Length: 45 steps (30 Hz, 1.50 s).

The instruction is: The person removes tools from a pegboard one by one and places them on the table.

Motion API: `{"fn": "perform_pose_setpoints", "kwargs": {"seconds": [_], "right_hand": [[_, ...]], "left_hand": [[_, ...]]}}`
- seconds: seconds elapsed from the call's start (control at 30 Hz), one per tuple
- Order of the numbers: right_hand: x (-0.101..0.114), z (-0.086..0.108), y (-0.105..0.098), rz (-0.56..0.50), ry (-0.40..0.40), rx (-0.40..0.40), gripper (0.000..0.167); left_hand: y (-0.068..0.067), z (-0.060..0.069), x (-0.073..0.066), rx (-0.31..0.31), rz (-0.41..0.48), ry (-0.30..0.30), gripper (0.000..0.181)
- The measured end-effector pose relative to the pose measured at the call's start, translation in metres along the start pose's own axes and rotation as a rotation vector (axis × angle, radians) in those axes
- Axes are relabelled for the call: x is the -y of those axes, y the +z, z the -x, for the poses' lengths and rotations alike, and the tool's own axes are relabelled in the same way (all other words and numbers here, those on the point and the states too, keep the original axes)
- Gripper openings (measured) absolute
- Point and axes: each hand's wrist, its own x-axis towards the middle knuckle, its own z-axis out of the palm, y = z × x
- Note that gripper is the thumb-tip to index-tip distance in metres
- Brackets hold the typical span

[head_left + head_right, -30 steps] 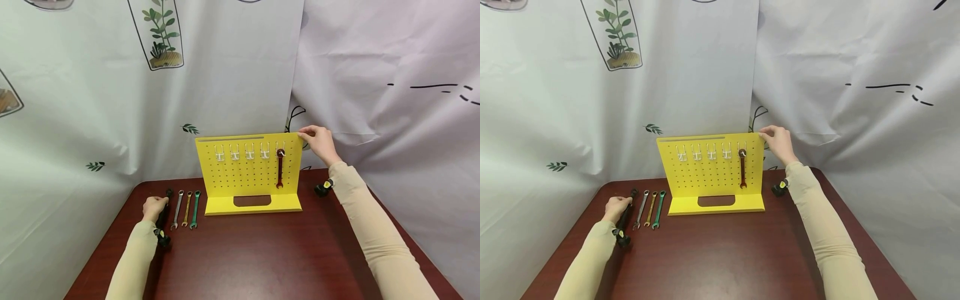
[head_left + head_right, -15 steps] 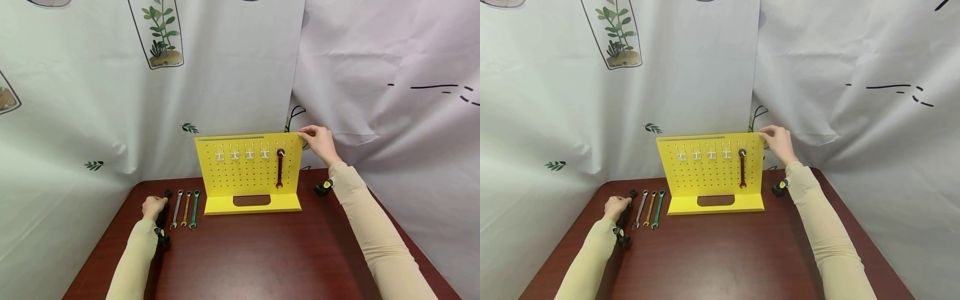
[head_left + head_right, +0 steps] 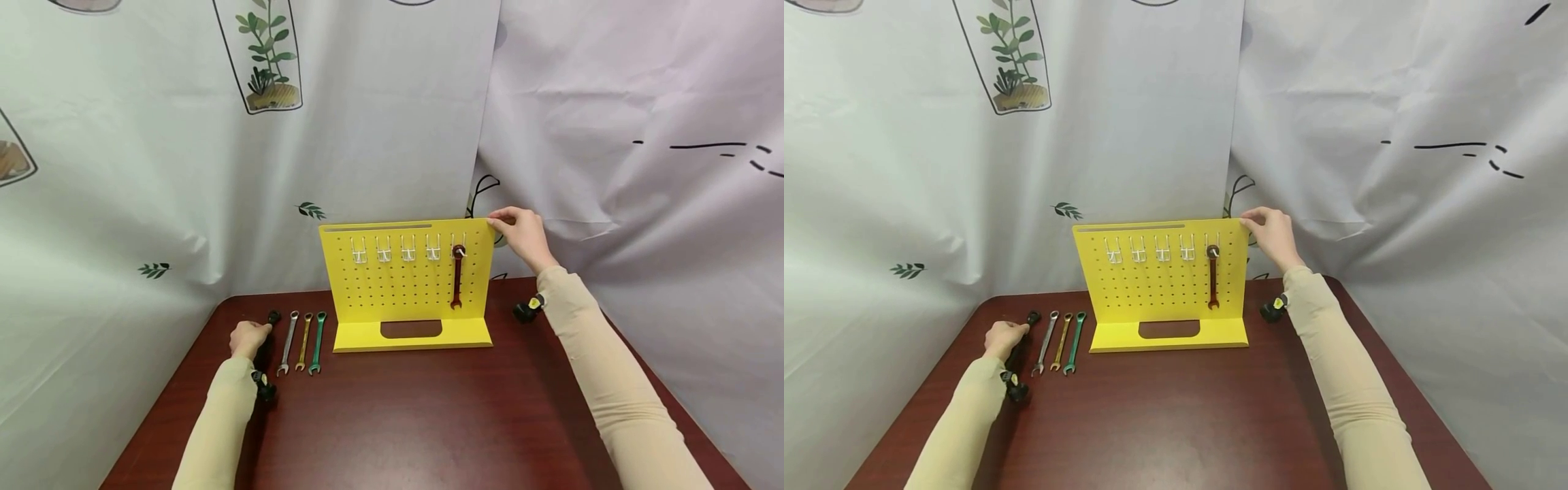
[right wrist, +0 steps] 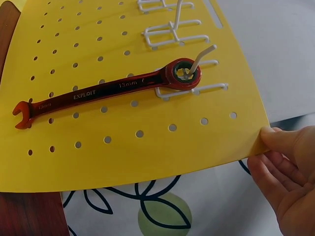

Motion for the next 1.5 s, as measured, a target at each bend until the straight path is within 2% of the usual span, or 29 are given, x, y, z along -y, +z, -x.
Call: {"fn": "perform_pose_setpoints", "kwargs": {"seconds": [0.4,0.83,0.97,1.1,1.5], "right_hand": [[0.0001,0.0003,-0.0003,0.002,0.000,-0.002,0.024],[0.0001,-0.0001,-0.0008,-0.009,-0.011,-0.004,0.025],[0.0002,0.0002,-0.0008,-0.015,-0.009,-0.002,0.025],[0.0007,0.0001,-0.0006,-0.020,-0.004,0.002,0.025],[0.0015,0.0001,-0.0011,-0.015,-0.005,0.001,0.025]], "left_hand": [[-0.0016,0.0008,-0.0043,0.005,-0.019,-0.022,0.029],[-0.0003,0.0028,-0.0052,0.009,-0.009,-0.009,0.028],[-0.0004,0.0011,-0.0063,0.001,-0.028,-0.026,0.028],[0.0007,-0.0026,-0.0042,-0.002,-0.038,-0.045,0.031],[0.0012,-0.0043,-0.0011,0.009,-0.024,-0.031,0.028]]}}
